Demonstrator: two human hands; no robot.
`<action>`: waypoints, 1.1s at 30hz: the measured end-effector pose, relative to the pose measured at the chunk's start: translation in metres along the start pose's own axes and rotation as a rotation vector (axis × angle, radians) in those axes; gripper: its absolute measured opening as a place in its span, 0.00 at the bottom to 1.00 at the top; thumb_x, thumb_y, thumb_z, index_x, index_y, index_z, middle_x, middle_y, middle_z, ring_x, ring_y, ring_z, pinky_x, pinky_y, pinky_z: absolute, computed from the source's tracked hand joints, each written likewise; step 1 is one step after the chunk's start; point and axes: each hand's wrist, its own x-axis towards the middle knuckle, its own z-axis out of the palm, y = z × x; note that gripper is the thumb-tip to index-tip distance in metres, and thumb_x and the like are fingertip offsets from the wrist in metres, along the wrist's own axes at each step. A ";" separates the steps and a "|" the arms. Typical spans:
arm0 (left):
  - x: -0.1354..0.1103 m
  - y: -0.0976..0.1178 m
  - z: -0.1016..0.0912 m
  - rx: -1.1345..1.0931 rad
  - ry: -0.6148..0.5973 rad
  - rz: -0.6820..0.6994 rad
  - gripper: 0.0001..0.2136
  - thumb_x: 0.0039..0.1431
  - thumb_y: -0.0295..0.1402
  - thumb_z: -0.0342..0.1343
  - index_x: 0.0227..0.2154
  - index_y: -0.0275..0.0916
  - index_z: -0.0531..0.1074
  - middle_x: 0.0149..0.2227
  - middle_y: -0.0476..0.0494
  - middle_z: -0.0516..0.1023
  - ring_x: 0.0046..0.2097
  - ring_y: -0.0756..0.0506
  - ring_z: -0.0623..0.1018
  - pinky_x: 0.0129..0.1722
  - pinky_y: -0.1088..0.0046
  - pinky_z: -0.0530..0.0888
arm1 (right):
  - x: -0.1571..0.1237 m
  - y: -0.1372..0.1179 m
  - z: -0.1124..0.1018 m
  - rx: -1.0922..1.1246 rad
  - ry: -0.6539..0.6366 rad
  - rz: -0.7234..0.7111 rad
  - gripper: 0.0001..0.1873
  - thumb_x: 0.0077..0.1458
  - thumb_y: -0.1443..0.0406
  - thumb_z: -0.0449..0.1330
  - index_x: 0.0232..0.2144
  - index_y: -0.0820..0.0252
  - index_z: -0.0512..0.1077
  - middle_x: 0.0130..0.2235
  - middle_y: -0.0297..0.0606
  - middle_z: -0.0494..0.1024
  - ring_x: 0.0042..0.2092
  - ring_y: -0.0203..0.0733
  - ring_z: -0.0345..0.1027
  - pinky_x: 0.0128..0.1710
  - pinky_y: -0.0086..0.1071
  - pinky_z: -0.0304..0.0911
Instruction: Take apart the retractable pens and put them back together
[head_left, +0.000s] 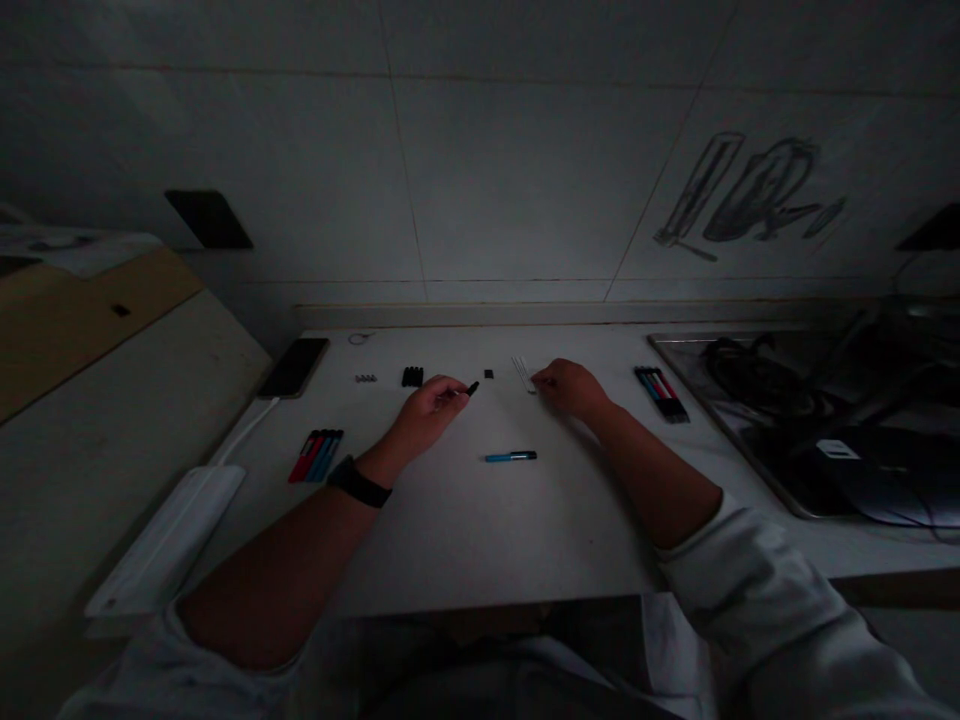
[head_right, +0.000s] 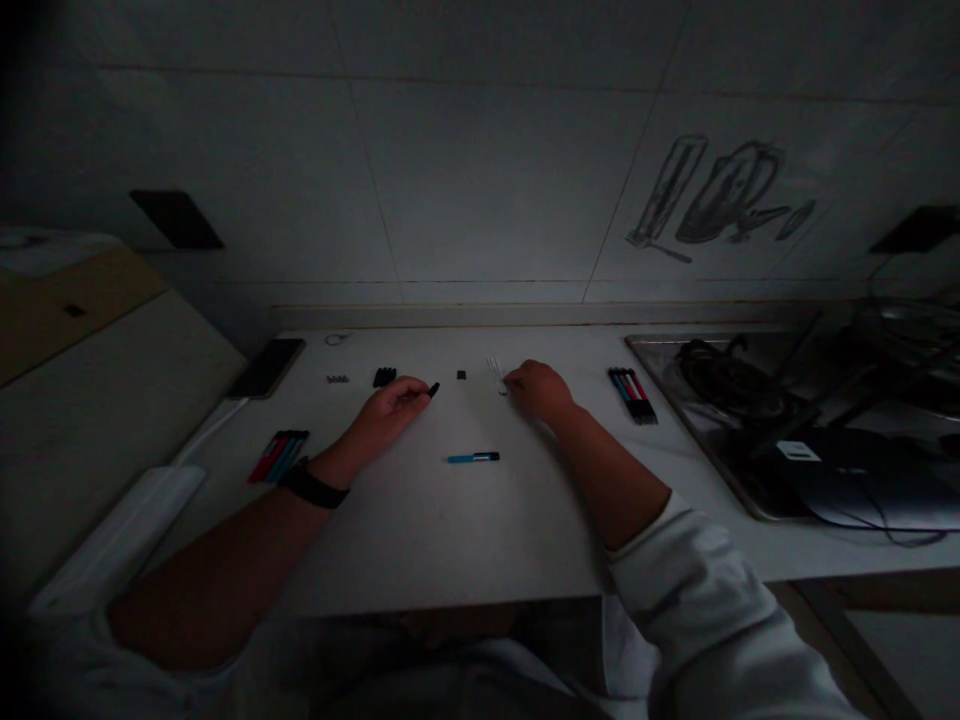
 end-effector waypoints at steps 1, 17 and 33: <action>0.000 -0.001 0.000 0.006 0.000 0.004 0.11 0.63 0.41 0.60 0.43 0.39 0.77 0.44 0.42 0.79 0.46 0.44 0.79 0.51 0.62 0.76 | 0.000 0.000 -0.001 -0.017 -0.005 -0.003 0.17 0.65 0.65 0.58 0.49 0.56 0.83 0.48 0.45 0.82 0.47 0.47 0.75 0.50 0.35 0.66; 0.000 0.004 -0.001 0.031 -0.020 -0.007 0.10 0.63 0.40 0.60 0.42 0.40 0.76 0.44 0.43 0.79 0.45 0.45 0.79 0.50 0.63 0.77 | -0.005 -0.006 -0.010 -0.054 -0.009 0.008 0.17 0.62 0.67 0.58 0.48 0.52 0.83 0.52 0.43 0.82 0.52 0.49 0.75 0.54 0.35 0.67; -0.001 0.005 0.000 0.053 -0.026 -0.026 0.10 0.64 0.40 0.60 0.42 0.39 0.76 0.42 0.43 0.79 0.44 0.45 0.79 0.48 0.64 0.77 | -0.020 -0.010 -0.037 -0.174 -0.221 -0.171 0.05 0.56 0.65 0.70 0.37 0.51 0.83 0.46 0.44 0.80 0.49 0.51 0.74 0.45 0.37 0.66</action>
